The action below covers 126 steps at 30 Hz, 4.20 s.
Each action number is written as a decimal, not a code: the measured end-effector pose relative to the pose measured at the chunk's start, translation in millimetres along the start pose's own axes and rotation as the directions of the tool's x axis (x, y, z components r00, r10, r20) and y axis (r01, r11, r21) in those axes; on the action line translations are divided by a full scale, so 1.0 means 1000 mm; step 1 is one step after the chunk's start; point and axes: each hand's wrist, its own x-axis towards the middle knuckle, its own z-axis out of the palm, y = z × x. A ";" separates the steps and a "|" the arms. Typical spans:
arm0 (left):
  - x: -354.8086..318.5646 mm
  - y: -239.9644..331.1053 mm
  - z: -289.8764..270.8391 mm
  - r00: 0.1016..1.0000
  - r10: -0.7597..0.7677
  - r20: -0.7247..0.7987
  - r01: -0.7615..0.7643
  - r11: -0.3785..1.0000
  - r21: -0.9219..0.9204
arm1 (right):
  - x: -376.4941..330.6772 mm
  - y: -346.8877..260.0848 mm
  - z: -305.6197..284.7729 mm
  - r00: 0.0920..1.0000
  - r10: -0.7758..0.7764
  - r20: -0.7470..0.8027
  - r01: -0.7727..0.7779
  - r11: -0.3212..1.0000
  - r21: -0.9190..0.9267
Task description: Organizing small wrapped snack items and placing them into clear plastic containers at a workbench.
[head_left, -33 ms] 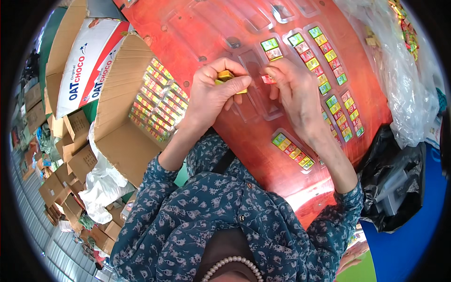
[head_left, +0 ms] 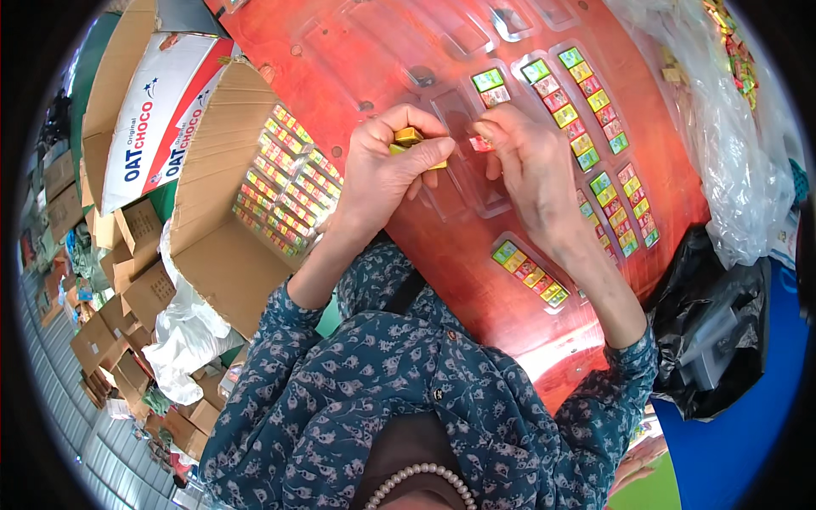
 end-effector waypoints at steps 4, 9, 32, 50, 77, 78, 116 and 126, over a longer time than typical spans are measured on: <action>0.000 0.000 0.003 0.999 0.034 -0.030 -0.030 0.993 0.115 | 0.004 0.011 0.015 0.984 -0.177 -0.003 0.174 0.973 -0.149; 0.000 0.003 0.003 1.000 0.014 -0.012 -0.013 0.993 0.114 | 0.002 0.008 0.016 0.984 -0.177 -0.002 0.170 0.947 -0.274; 0.009 0.009 0.001 0.990 -0.060 0.126 0.082 0.980 -0.180 | 0.000 -0.008 -0.008 0.995 0.097 0.017 -0.099 0.986 0.136; 0.024 0.009 0.003 0.990 0.032 0.134 -0.051 0.989 0.141 | -0.013 0.011 -0.017 0.897 -0.378 0.229 0.435 0.850 -0.298; 0.012 0.019 -0.005 0.979 -0.142 0.148 0.185 0.925 -0.333 | 0.014 -0.020 -0.021 0.962 -0.184 -0.201 0.220 0.960 0.175; 0.012 0.021 -0.007 0.993 -0.094 0.074 0.112 0.946 -0.306 | 0.009 -0.021 -0.034 0.987 -0.091 -0.135 0.105 0.989 0.100; 0.018 0.016 0.015 0.762 0.498 0.414 -0.604 0.316 0.732 | -0.012 0.014 -0.001 0.979 -0.188 -0.079 0.162 0.952 -0.258; 0.018 0.004 0.007 0.764 0.458 0.455 -0.622 0.334 0.708 | -0.016 0.004 0.012 0.980 -0.088 -0.178 0.022 0.939 -0.343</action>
